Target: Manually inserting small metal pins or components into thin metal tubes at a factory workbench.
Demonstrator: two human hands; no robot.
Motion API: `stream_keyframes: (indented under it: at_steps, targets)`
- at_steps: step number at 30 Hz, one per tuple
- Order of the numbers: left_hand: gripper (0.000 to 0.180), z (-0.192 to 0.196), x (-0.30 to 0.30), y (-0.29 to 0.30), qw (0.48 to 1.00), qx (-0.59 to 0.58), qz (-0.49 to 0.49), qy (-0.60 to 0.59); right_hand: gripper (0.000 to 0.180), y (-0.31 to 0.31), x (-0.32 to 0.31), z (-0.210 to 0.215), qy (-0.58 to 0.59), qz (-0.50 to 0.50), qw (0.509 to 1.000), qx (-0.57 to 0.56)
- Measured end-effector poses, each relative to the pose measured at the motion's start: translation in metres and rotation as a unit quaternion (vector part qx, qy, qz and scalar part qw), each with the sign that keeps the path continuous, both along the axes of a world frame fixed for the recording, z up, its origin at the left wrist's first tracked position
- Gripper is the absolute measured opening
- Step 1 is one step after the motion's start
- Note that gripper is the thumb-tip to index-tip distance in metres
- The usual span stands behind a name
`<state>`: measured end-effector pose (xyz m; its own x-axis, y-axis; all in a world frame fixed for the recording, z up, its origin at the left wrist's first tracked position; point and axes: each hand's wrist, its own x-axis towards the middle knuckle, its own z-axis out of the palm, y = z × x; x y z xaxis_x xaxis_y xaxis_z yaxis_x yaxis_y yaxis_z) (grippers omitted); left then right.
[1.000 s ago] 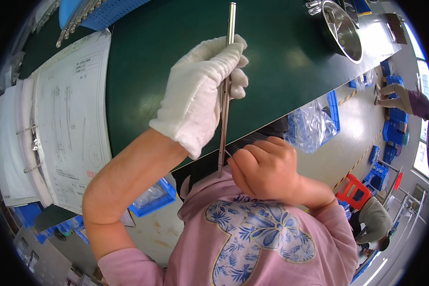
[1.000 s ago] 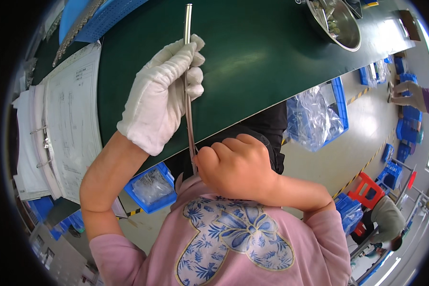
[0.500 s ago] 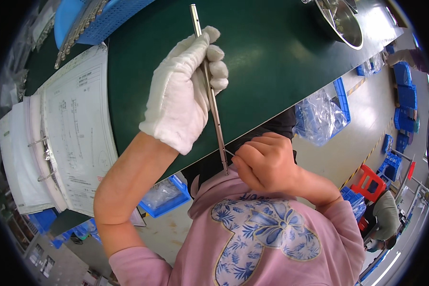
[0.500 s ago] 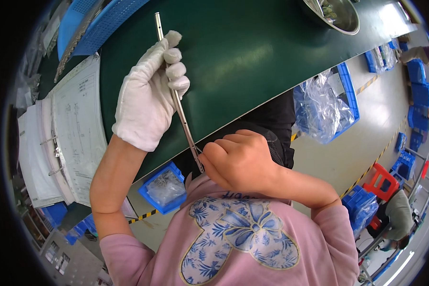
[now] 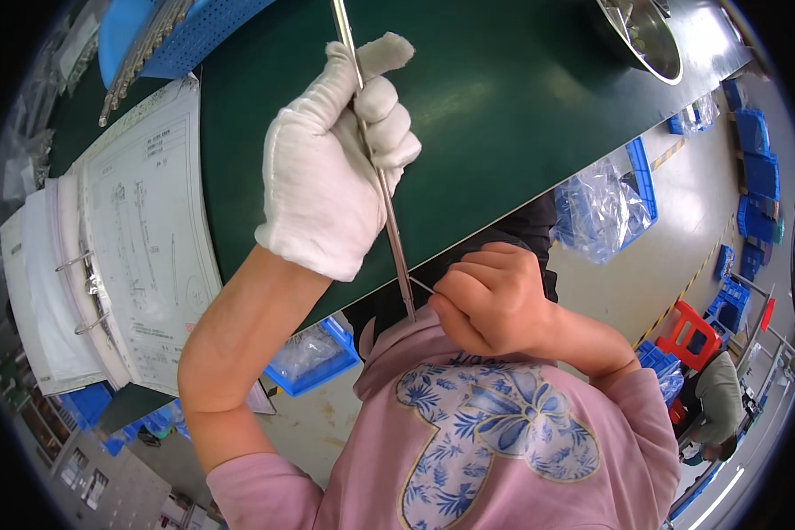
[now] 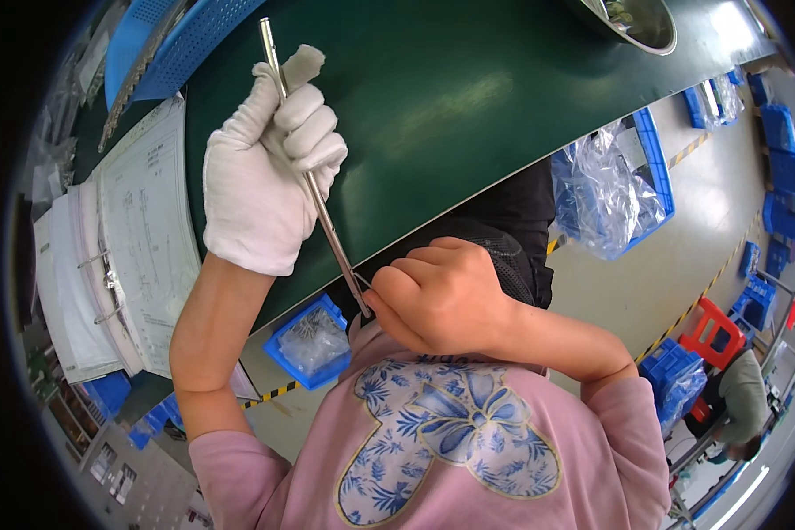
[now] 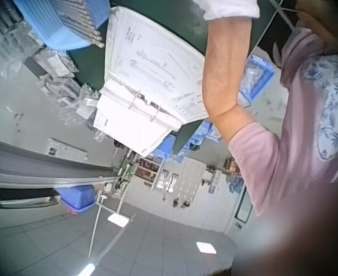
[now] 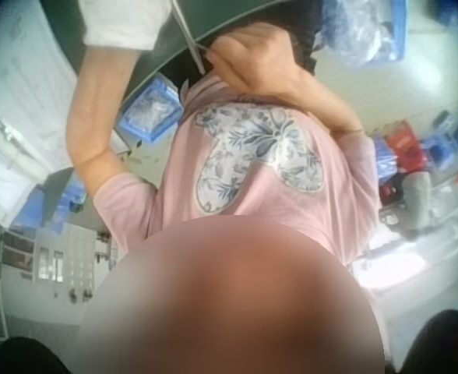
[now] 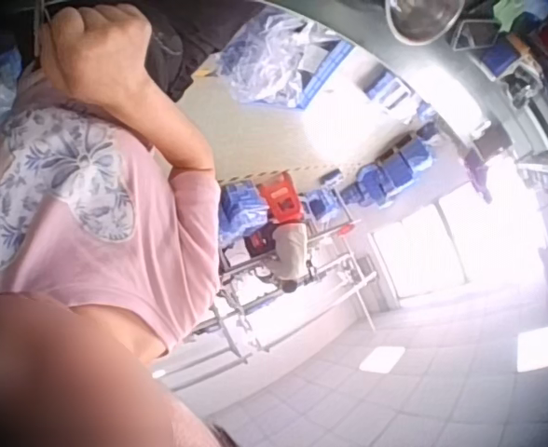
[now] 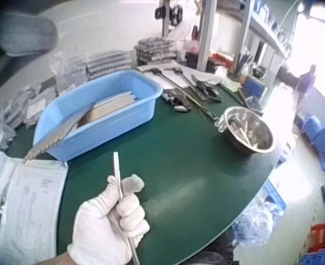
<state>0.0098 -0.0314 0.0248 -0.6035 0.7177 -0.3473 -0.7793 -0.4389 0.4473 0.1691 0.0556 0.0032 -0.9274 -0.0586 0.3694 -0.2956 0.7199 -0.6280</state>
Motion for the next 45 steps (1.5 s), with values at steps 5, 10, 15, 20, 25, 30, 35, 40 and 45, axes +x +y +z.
stream_keyframes:
  at_steps: [5, 10, 15, 20, 25, 30, 35, 40, 45]
  targets:
    - [0.047, -0.008, -0.008, -0.006, 0.99, 0.124, -0.064, 0.026, 0.016, 0.002, -0.001, -0.002, 0.016, 0.007, 0.999, -0.039]
    - [0.049, -0.003, -0.006, -0.004, 0.996, 0.074, -0.042, 0.021, 0.015, 0.002, -0.002, -0.001, 0.011, 0.01, 0.999, -0.04]
    - [0.048, -0.002, -0.003, -0.003, 0.998, 0.057, -0.029, 0.029, 0.019, 0.003, -0.003, 0.0, 0.012, 0.011, 1.0, -0.021]
    - [0.042, -0.001, 0.001, -0.002, 0.998, 0.049, -0.005, 0.027, 0.026, -0.001, -0.003, 0.013, 0.012, -0.01, 0.996, 0.092]
    - [0.042, -0.001, 0.002, -0.001, 0.999, 0.04, 0.003, 0.029, 0.023, -0.007, -0.004, 0.022, -0.013, -0.017, 0.992, 0.122]
    - [0.042, -0.001, 0.003, 0.001, 0.999, 0.045, 0.003, 0.02, 0.027, 0.002, -0.006, 0.018, 0.003, 0.01, 0.993, 0.121]
    - [0.042, 0.0, 0.003, 0.001, 0.999, 0.024, 0.004, 0.024, 0.03, 0.015, -0.022, 0.02, 0.021, 0.006, 0.999, 0.04]
    - [0.042, 0.002, 0.003, 0.001, 1.0, 0.023, 0.008, 0.017, 0.014, 0.02, -0.027, 0.019, -0.007, 0.039, 0.998, 0.046]
    - [0.042, 0.0, 0.004, 0.002, 1.0, 0.028, 0.006, 0.01, 0.015, 0.016, -0.028, 0.018, -0.011, 0.025, 0.998, 0.054]
